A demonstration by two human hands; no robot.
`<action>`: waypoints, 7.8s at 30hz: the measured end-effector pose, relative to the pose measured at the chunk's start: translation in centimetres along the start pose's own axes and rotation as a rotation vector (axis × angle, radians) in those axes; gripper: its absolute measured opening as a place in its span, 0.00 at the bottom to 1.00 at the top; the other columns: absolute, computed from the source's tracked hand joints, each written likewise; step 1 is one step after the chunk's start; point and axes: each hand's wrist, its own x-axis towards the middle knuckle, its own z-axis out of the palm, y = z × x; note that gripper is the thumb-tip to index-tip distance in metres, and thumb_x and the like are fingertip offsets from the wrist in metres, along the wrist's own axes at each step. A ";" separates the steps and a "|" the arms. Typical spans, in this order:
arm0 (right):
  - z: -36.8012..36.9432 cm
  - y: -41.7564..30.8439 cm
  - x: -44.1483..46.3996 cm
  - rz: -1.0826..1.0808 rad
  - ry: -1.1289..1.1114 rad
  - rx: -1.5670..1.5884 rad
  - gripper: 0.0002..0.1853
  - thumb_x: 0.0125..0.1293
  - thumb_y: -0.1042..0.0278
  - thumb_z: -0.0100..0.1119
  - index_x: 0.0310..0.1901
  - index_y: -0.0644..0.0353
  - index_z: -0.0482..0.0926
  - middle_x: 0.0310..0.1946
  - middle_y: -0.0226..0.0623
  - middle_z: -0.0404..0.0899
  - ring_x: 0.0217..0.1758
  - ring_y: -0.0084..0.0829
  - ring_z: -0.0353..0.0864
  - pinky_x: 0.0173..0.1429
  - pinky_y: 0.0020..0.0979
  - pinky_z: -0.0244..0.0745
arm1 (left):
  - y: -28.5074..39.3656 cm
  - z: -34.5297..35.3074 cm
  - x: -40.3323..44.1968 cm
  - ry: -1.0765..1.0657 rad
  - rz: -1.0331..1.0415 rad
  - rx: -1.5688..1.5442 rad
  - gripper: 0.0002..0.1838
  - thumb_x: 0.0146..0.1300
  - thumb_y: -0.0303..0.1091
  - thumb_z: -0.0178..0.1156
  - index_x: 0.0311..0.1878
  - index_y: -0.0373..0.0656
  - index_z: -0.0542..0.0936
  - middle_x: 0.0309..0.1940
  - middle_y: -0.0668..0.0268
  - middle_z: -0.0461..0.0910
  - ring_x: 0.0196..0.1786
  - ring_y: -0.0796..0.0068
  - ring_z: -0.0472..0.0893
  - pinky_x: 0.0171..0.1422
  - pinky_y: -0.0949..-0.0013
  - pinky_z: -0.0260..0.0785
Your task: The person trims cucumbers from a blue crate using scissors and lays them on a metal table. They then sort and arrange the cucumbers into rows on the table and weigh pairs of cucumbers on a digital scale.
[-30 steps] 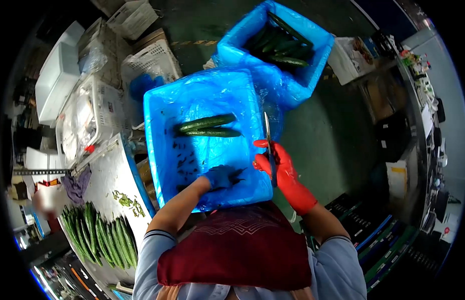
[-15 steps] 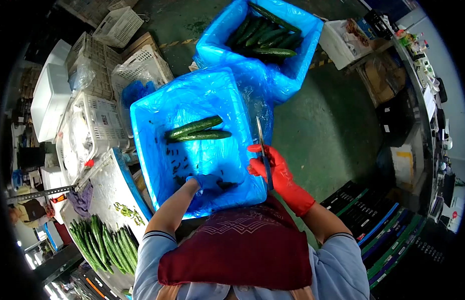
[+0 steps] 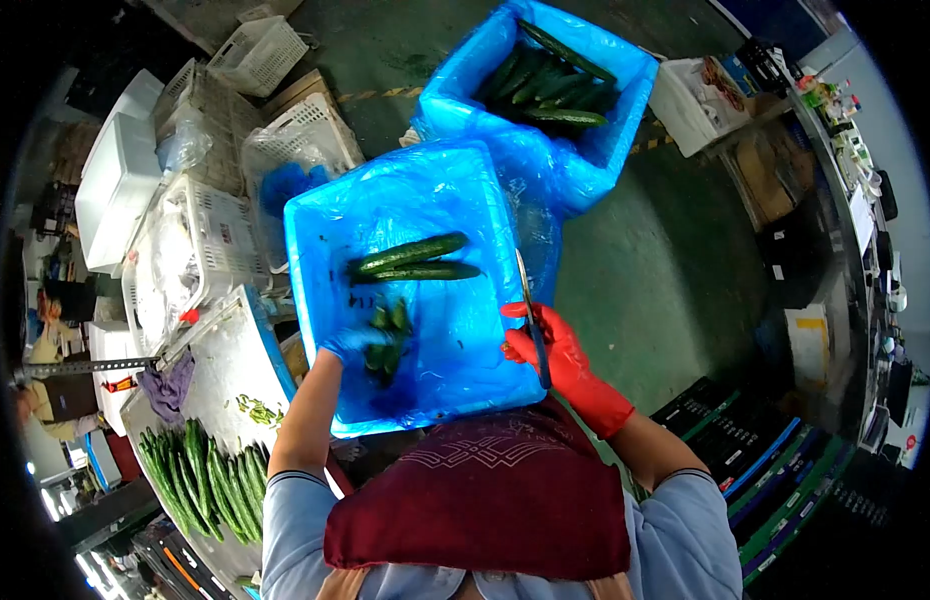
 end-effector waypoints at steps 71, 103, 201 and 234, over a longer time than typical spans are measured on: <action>15.0 -8.4 2.0 0.146 -0.793 -0.645 0.14 0.70 0.71 0.50 0.56 0.63 0.74 0.30 0.33 0.78 0.29 0.19 0.77 0.32 0.19 0.70 | -0.3 0.7 -19.0 -0.211 0.083 -0.726 0.28 0.58 0.35 0.64 0.59 0.30 0.70 0.45 0.49 0.80 0.44 0.55 0.83 0.55 0.56 0.76; 17.7 -5.5 0.6 0.045 -0.564 -0.346 0.15 0.63 0.65 0.64 0.49 0.58 0.76 0.29 0.31 0.76 0.29 0.20 0.75 0.30 0.23 0.71 | -0.7 -1.7 -19.5 0.187 0.477 -0.903 0.29 0.61 0.51 0.56 0.54 0.33 0.74 0.41 0.49 0.81 0.43 0.55 0.83 0.52 0.54 0.77; 0.5 -2.3 1.4 -0.060 0.032 -0.057 0.27 0.63 0.73 0.62 0.65 0.56 0.69 0.31 0.30 0.78 0.33 0.23 0.77 0.42 0.27 0.74 | -0.3 -2.5 -1.8 0.592 0.617 0.949 0.27 0.60 0.46 0.60 0.59 0.41 0.74 0.50 0.49 0.78 0.54 0.50 0.77 0.59 0.54 0.69; 1.9 2.5 2.4 0.091 -0.258 -0.278 0.25 0.65 0.71 0.61 0.64 0.56 0.70 0.37 0.34 0.81 0.41 0.20 0.78 0.45 0.24 0.71 | -8.0 2.2 14.3 0.736 0.250 1.516 0.33 0.53 0.38 0.57 0.64 0.41 0.68 0.59 0.53 0.69 0.63 0.51 0.67 0.72 0.44 0.52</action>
